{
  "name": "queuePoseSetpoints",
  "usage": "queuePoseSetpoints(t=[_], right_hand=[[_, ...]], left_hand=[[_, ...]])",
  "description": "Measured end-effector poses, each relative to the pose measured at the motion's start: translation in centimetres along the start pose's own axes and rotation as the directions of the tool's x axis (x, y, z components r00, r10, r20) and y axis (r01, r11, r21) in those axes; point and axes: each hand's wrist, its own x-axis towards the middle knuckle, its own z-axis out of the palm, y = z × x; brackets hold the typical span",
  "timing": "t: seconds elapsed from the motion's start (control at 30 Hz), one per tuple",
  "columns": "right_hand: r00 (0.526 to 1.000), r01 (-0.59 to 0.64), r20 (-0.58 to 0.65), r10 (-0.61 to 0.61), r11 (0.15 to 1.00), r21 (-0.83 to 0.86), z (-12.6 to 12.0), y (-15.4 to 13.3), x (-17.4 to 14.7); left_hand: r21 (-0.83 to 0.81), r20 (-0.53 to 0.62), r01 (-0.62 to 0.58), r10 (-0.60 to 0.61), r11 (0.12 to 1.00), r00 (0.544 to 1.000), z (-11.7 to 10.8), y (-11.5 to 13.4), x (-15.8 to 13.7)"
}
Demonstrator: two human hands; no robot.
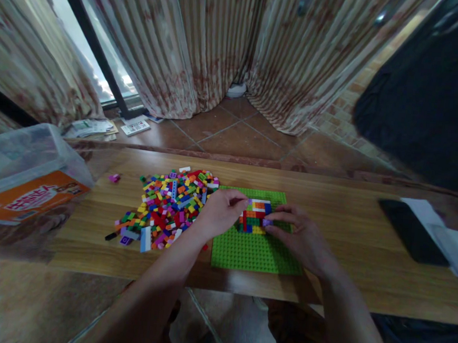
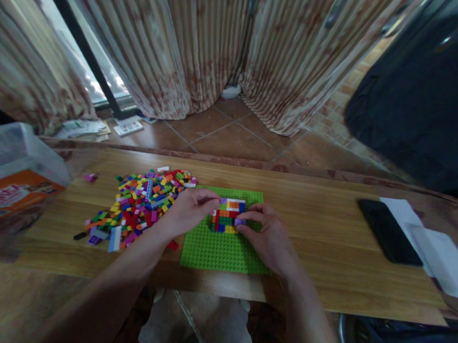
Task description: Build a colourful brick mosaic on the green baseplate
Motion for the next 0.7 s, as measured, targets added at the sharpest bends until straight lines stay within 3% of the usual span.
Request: queuePoseSetpoints(t=[0.57, 0.7], right_hand=[[1.000, -0.006, -0.012, 0.006, 1.000, -0.002, 0.36, 0.02, 0.50], [0.995, -0.092, -0.042, 0.091, 0.995, -0.024, 0.43, 0.33, 0.85]], left_hand=[[0.062, 0.011, 0.004, -0.005, 0.998, 1.000, -0.19, 0.18, -0.11], [0.071, 0.017, 0.000, -0.002, 0.997, 1.000, -0.17, 0.08, -0.11]])
